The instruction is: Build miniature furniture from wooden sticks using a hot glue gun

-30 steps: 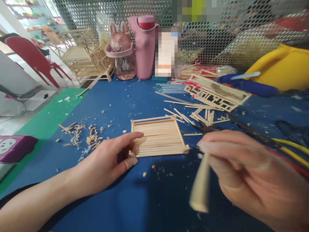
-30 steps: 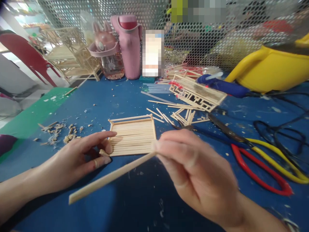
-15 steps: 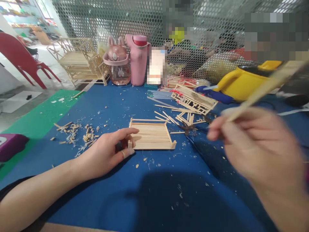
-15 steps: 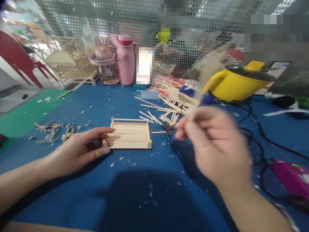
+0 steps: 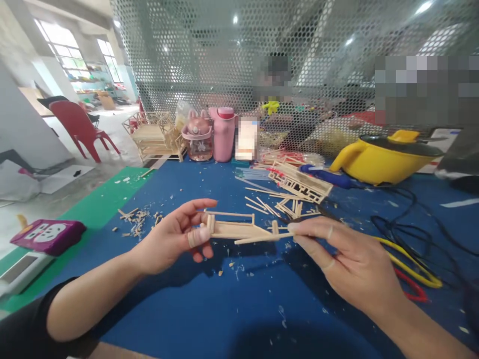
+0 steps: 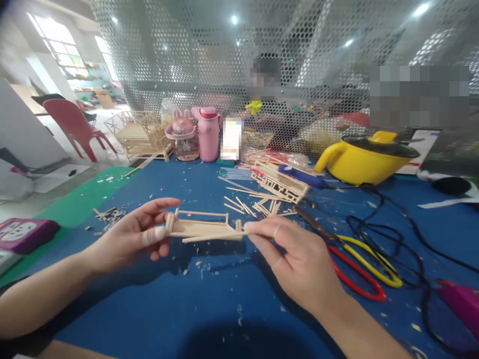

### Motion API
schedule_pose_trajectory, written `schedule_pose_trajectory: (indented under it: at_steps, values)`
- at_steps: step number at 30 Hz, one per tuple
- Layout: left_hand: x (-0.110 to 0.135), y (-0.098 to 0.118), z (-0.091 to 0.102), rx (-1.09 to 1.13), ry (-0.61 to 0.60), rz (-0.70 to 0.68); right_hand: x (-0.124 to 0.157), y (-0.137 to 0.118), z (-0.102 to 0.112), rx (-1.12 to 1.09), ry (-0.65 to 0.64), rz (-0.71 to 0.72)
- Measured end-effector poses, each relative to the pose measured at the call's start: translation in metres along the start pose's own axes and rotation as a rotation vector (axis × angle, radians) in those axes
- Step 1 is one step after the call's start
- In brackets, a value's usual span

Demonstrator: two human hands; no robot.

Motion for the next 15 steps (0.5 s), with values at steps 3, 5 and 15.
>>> schedule_pose_trajectory:
  at_steps: [3, 5, 15]
  values:
    - [-0.003, -0.001, 0.003, 0.08, 0.027, 0.003, -0.002, -0.007, -0.008, 0.046, 0.049, 0.016]
    - [-0.004, -0.003, 0.002, 0.095, 0.066, 0.012, -0.003, -0.012, -0.013, 0.078, 0.059, 0.029]
    - [-0.004, -0.006, -0.001, 0.12, 0.183, 0.026, -0.006, -0.026, -0.028, 0.069, 0.009, 0.102]
Point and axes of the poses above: each hand's wrist, its own x-axis away from the middle knuckle, its own z-axis out of the back of the hand, y = z × x, the point moved 1 cm from there along -x, towards the middle knuckle, and after that the axes turned 7 degrees about x, right-handed, at the moved point
